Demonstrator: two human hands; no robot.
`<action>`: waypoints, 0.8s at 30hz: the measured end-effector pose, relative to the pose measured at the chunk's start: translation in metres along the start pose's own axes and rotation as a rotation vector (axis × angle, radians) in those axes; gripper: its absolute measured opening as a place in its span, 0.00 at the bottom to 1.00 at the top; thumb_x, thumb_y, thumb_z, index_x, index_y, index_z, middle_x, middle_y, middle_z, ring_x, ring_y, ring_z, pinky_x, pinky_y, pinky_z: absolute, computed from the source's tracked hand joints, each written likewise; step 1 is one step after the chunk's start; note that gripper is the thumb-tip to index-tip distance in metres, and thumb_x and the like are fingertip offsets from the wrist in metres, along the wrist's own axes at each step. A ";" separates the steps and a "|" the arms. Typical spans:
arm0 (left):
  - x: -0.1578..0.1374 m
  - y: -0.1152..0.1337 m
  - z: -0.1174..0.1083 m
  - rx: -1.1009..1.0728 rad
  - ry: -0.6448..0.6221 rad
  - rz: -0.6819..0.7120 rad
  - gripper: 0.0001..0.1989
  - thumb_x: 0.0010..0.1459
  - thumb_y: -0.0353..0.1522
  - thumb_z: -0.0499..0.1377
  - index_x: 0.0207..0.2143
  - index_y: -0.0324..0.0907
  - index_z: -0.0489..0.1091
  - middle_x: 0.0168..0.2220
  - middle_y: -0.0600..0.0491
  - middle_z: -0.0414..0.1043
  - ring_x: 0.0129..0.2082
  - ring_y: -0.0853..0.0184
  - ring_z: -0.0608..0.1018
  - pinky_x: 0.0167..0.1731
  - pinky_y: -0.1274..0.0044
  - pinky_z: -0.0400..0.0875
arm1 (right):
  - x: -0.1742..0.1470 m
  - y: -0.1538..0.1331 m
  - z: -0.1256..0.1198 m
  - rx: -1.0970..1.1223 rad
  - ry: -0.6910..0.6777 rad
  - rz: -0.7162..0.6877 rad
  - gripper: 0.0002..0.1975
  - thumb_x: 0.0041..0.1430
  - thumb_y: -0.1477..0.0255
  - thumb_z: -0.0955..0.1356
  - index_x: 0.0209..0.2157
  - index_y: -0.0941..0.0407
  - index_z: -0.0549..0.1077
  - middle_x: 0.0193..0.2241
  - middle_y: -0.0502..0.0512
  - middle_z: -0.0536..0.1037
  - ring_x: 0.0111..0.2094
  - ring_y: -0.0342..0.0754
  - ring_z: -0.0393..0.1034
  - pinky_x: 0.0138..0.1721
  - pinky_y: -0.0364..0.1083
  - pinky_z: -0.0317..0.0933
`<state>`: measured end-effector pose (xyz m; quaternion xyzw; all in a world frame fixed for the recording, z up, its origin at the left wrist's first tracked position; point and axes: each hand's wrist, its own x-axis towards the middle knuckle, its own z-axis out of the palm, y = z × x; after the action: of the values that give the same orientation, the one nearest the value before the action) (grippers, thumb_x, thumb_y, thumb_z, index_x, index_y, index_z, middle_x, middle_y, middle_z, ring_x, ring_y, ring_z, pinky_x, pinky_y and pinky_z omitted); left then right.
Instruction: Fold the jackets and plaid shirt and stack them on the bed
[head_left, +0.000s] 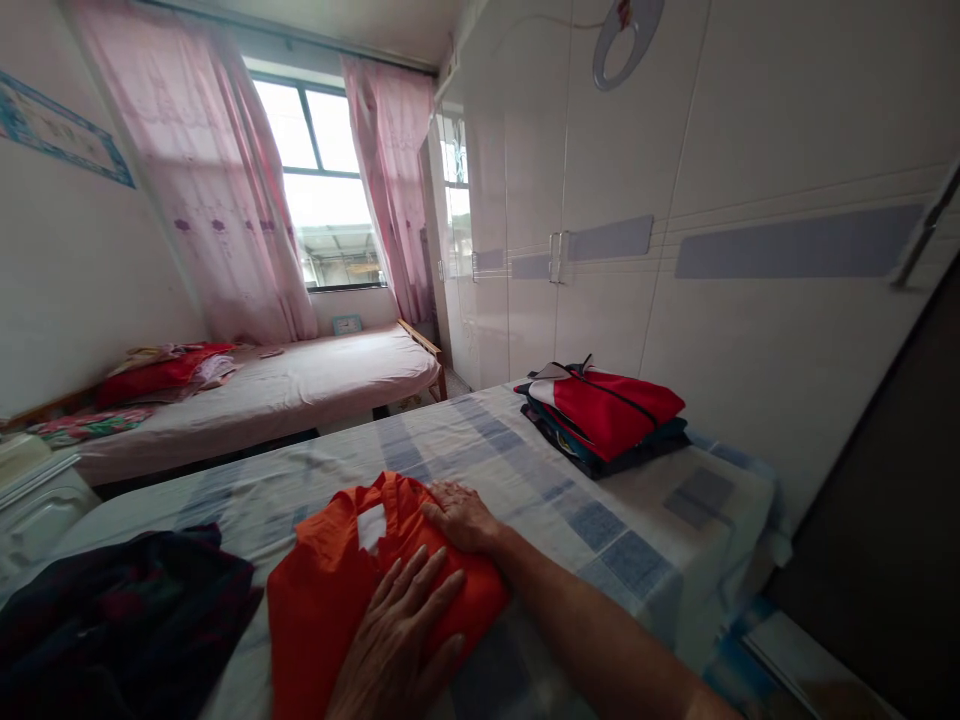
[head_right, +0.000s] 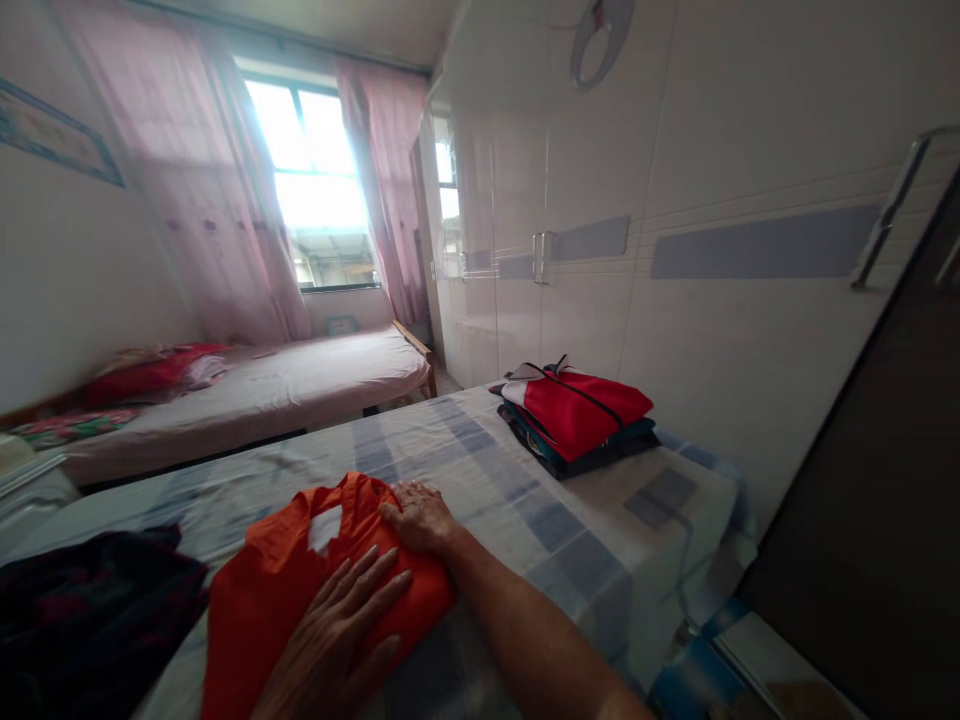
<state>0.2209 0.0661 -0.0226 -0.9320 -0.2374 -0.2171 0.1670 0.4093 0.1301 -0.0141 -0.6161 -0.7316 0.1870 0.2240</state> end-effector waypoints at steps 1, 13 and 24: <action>-0.001 0.001 0.000 -0.001 0.004 0.007 0.29 0.58 0.44 0.54 0.61 0.55 0.55 0.61 0.53 0.59 0.58 0.56 0.66 0.51 0.62 0.68 | 0.000 0.002 -0.001 -0.010 0.003 0.010 0.33 0.64 0.55 0.51 0.62 0.60 0.56 0.63 0.61 0.56 0.64 0.52 0.46 0.62 0.54 0.39; -0.016 0.037 -0.006 0.139 -0.223 -0.297 0.39 0.51 0.15 0.42 0.59 0.58 0.58 0.60 0.52 0.60 0.58 0.48 0.65 0.45 0.49 0.67 | -0.003 0.005 -0.003 0.055 0.107 0.026 0.26 0.65 0.61 0.53 0.57 0.61 0.64 0.59 0.63 0.63 0.62 0.50 0.52 0.62 0.51 0.43; 0.006 -0.008 -0.064 -0.175 -0.209 -0.581 0.31 0.54 0.23 0.46 0.63 0.36 0.53 0.57 0.44 0.65 0.50 0.61 0.74 0.43 0.73 0.74 | -0.115 -0.039 -0.026 1.059 0.400 0.262 0.29 0.55 0.52 0.63 0.52 0.58 0.68 0.51 0.62 0.72 0.53 0.55 0.66 0.52 0.53 0.62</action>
<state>0.2005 0.0482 0.0359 -0.8532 -0.4900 -0.1787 -0.0083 0.4079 0.0098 0.0176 -0.5288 -0.3993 0.4337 0.6106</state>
